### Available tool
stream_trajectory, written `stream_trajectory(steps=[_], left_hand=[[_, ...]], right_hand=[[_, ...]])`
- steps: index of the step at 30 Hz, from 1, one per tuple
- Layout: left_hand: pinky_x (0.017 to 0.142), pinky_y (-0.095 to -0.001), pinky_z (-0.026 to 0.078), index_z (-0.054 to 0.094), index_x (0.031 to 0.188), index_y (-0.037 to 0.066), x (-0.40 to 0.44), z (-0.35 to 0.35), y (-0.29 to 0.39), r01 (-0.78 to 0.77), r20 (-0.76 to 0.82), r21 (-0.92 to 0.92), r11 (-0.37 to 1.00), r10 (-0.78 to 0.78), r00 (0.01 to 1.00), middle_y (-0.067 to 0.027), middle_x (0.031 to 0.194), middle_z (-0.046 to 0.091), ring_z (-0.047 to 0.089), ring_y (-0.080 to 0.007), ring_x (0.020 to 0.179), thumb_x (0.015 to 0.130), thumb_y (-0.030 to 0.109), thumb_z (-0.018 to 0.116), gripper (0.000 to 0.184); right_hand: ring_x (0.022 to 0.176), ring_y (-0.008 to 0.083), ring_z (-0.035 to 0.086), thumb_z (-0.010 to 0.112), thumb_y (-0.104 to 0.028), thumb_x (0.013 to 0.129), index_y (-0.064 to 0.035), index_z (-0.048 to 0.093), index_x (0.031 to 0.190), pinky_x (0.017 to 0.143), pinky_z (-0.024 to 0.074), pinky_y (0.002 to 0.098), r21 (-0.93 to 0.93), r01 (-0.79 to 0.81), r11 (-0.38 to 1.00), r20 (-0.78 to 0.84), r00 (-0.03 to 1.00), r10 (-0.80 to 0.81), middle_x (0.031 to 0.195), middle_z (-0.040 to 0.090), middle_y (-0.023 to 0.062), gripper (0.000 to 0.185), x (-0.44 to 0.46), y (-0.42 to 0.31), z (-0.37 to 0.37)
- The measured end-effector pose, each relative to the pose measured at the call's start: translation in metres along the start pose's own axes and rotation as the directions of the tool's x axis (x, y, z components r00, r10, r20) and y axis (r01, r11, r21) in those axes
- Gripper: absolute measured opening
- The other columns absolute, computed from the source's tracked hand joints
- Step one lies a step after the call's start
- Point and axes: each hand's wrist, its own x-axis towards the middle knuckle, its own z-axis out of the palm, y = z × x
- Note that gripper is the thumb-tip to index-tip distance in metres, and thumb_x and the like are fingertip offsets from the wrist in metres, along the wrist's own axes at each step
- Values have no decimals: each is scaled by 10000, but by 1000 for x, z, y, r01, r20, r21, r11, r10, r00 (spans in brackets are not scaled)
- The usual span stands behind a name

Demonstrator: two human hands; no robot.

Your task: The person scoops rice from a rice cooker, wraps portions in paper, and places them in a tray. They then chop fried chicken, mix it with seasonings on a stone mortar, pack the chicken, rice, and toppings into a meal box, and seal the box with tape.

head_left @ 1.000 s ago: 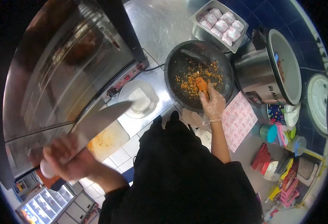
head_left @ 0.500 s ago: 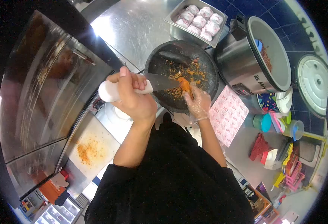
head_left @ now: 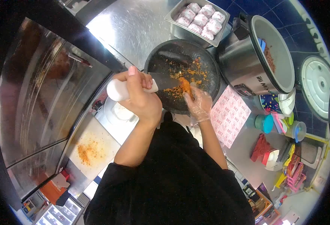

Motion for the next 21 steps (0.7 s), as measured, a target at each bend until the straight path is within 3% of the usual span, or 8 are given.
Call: stream_trajectory(steps=[3, 5, 7, 10, 11, 14, 18, 21], left_hand=[[577, -283, 373, 466, 886, 94, -16, -4, -7, 3, 10, 77, 997, -4, 1000, -17, 655, 431, 420, -116, 584, 983, 131, 593, 164], [586, -305, 385, 472, 927, 84, -32, -14, -20, -99, 242, 20, 995, 91, 966, -29, 668, 436, 424, -143, 589, 993, 118, 561, 116], [533, -315, 411, 506, 902, 21, -46, -26, -34, -234, 368, -89, 968, 250, 895, -85, 691, 567, 497, -146, 596, 958, 53, 586, 102], [488, -356, 448, 581, 734, 42, -57, -30, -21, -318, 724, -191, 929, 352, 593, -87, 686, 586, 569, -245, 522, 849, 50, 710, 173], [462, -373, 411, 572, 785, 63, -61, -38, -22, -321, 848, -183, 929, 314, 427, -51, 693, 580, 537, -238, 528, 846, 96, 752, 193], [473, -360, 426, 573, 708, 79, -77, -42, -24, -315, 925, -305, 899, 358, 126, -45, 691, 565, 556, -240, 549, 749, 80, 780, 212], [471, -354, 425, 573, 701, 78, -73, -45, -23, -310, 931, -334, 890, 363, 39, -43, 689, 560, 570, -240, 564, 745, 84, 787, 218], [463, -360, 425, 564, 718, 61, -52, -42, -13, -292, 884, -295, 910, 376, 278, -55, 689, 554, 555, -244, 534, 787, 75, 756, 204]], right_hand=[[865, 370, 685, 706, -396, 884, -86, 678, 1232, 795, 531, 489, -10, 2, 1000, 13, 1000, -2, 938, 726, 172, 467, 1, 1, 0], [863, 367, 686, 704, -395, 887, -81, 674, 1236, 791, 531, 487, -12, 17, 1000, 10, 1000, -17, 935, 725, 170, 471, 1, 0, 0], [851, 363, 684, 703, -404, 888, -66, 671, 1233, 785, 531, 488, 3, -32, 999, 65, 997, 31, 925, 722, 165, 484, 3, -3, -4], [831, 358, 680, 711, -341, 883, -68, 669, 1249, 775, 535, 485, -31, 77, 997, -28, 997, -78, 923, 714, 152, 459, -2, 14, 11], [831, 358, 680, 711, -341, 883, -68, 669, 1249, 775, 535, 485, -32, 79, 996, -25, 996, -80, 923, 714, 152, 459, -4, 24, 20], [829, 353, 676, 722, -254, 862, -83, 663, 1273, 770, 542, 479, -92, 124, 988, -65, 989, -131, 933, 706, 147, 449, -11, 52, 46], [848, 350, 676, 722, -206, 844, -87, 652, 1290, 768, 547, 469, -152, 105, 983, 4, 994, -106, 944, 703, 156, 466, -10, 56, 49], [861, 363, 677, 740, -321, 844, -67, 643, 1298, 780, 543, 474, -88, 94, 992, 19, 996, -92, 961, 709, 167, 529, -2, 20, 11]])
